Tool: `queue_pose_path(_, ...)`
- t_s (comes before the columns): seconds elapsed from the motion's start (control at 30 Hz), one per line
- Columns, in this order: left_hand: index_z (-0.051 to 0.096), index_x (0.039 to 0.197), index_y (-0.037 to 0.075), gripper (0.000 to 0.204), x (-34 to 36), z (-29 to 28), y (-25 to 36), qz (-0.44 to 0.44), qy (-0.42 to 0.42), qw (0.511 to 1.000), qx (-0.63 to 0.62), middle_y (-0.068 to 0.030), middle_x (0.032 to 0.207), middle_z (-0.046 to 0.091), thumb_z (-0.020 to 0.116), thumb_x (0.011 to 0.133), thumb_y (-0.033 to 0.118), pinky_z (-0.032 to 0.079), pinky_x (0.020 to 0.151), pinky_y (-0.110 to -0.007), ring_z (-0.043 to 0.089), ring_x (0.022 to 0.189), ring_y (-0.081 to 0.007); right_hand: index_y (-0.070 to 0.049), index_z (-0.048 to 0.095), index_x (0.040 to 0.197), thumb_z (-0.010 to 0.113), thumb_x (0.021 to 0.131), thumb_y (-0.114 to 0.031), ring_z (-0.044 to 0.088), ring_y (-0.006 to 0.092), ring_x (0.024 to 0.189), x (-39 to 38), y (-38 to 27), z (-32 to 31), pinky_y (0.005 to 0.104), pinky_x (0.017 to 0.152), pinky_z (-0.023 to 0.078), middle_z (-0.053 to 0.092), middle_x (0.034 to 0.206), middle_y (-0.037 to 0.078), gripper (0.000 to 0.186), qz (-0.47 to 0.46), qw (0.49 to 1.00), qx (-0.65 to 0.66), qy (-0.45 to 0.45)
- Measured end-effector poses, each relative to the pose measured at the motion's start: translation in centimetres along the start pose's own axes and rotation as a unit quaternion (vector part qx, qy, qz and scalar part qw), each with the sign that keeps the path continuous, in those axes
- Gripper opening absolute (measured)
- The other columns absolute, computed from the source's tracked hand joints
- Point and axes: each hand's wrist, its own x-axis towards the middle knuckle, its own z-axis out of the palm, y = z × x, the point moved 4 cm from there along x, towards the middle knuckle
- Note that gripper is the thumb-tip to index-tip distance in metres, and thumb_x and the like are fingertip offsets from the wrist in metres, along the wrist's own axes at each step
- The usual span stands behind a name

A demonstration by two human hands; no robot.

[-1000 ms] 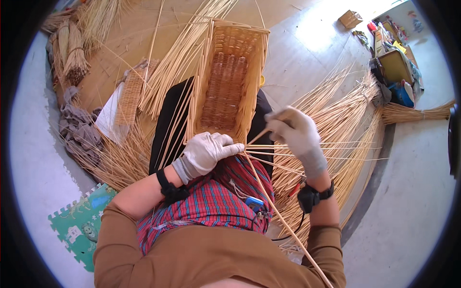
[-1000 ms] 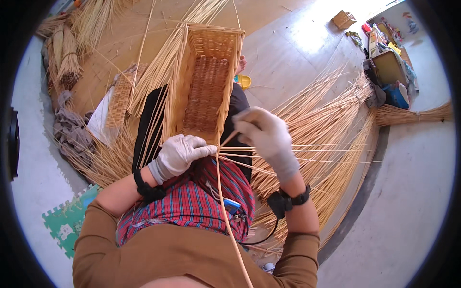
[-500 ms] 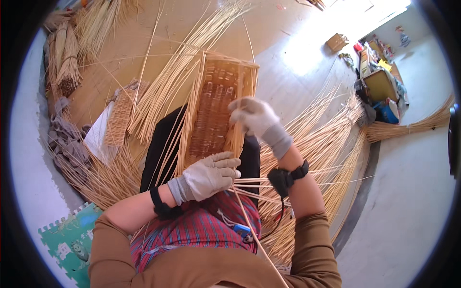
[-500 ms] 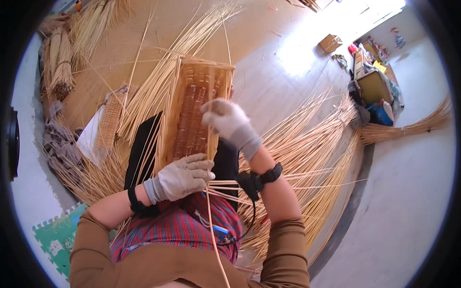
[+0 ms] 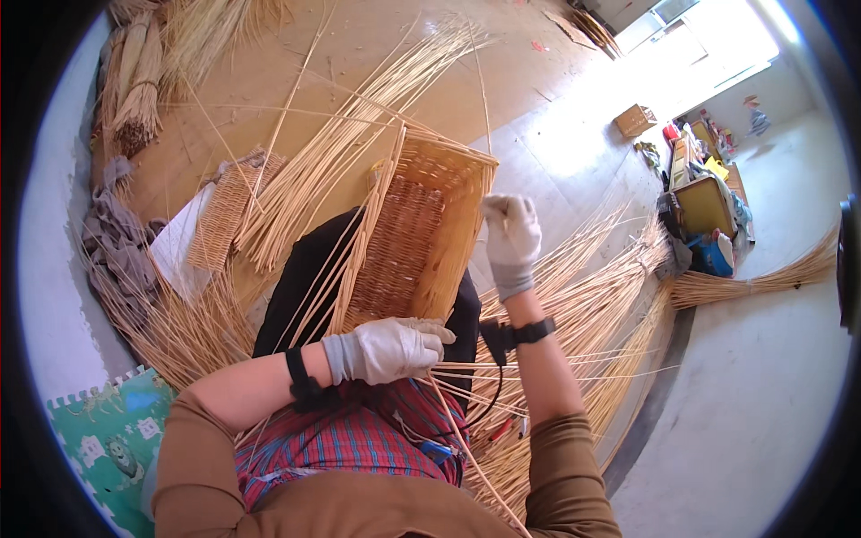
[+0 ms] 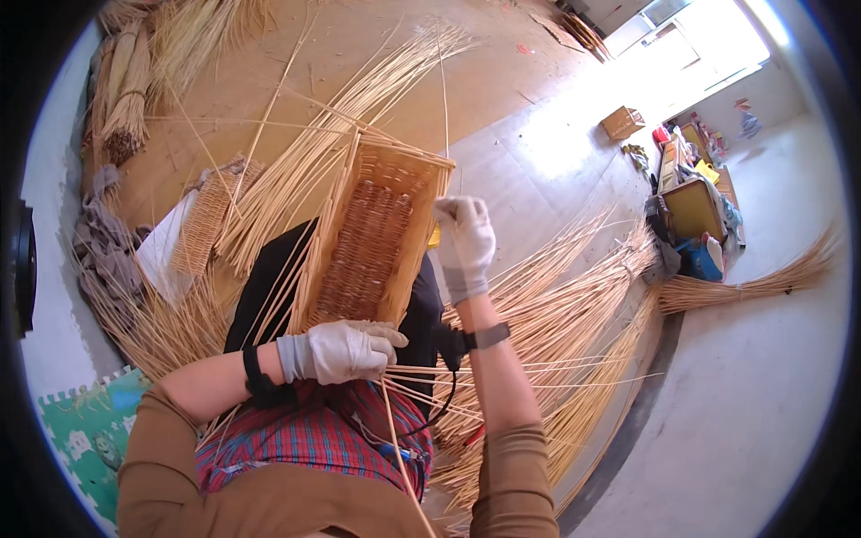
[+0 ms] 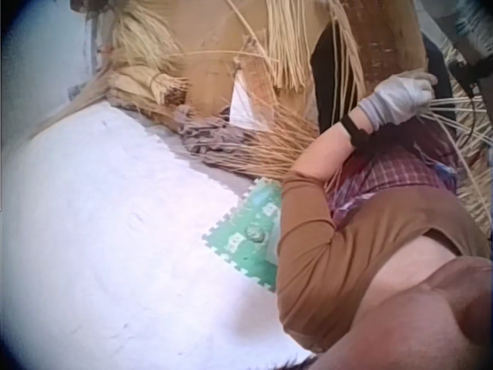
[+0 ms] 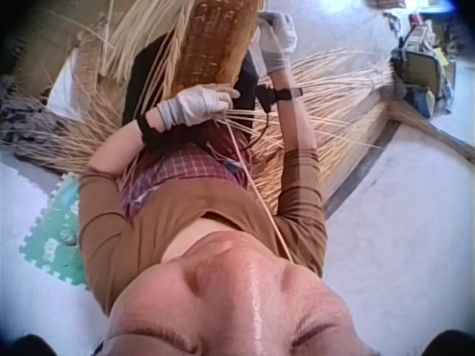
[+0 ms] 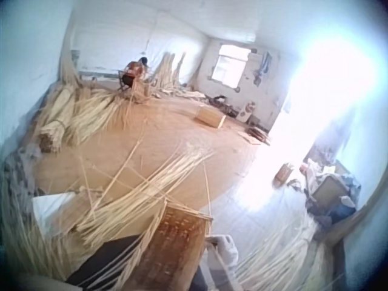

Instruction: Weaving a rectangular basket using long reeds or strips.

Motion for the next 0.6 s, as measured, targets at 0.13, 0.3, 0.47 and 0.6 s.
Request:
queue_pose_path(0.13,0.064,0.091,0.008,0.016,0.1,0.0,0.0,0.005,-0.016,1.0,-0.007,-0.0072,0.1,0.067,0.078,0.084,0.01,0.052,0.107,-0.046,0.062,0.125,-0.0346,-0.012,0.073,0.126,0.073,0.088,-0.004,0.07,0.031,0.118,-4.2,-3.6,-0.4,0.0372,0.101,0.057,0.074,0.123,0.013,0.039,-0.042,0.995,-0.07,0.062)
queue_pose_path(0.3,0.064,0.088,0.008,0.016,-0.1,0.1,-0.1,-0.014,-0.042,0.999,-0.016,-0.0081,0.103,0.068,0.08,0.083,0.01,0.052,0.106,-0.043,0.063,0.124,-0.0328,-0.01,0.074,0.123,0.069,0.094,-0.006,0.071,0.0316,0.117,-9.0,-6.2,-0.2,0.0417,0.108,0.053,0.076,0.12,0.01,0.029,-0.144,0.985,-0.078,-0.059)
queue_pose_path(0.47,0.065,0.091,0.008,0.013,0.0,0.9,0.4,-0.008,-0.024,0.998,0.058,-0.0118,0.108,0.069,0.072,0.089,0.018,0.05,0.107,-0.046,0.061,0.128,-0.0361,-0.006,0.079,0.105,0.069,0.095,-0.015,0.073,0.0308,0.108,-4.5,-10.7,-4.8,0.0429,0.1,0.055,0.079,0.104,0.011,0.016,-0.037,0.991,0.103,-0.077)
queue_pose_path(0.6,0.063,0.089,0.008,0.005,0.1,0.8,0.7,-0.004,-0.018,0.998,0.062,-0.0105,0.106,0.069,0.065,0.09,0.013,0.048,0.109,-0.048,0.06,0.13,-0.0362,-0.006,0.078,0.109,0.073,0.091,-0.03,0.07,0.0344,0.109,-3.8,-10.8,-3.6,0.0448,0.098,0.052,0.077,0.106,0.013,0.03,-0.056,0.967,-0.009,-0.25)
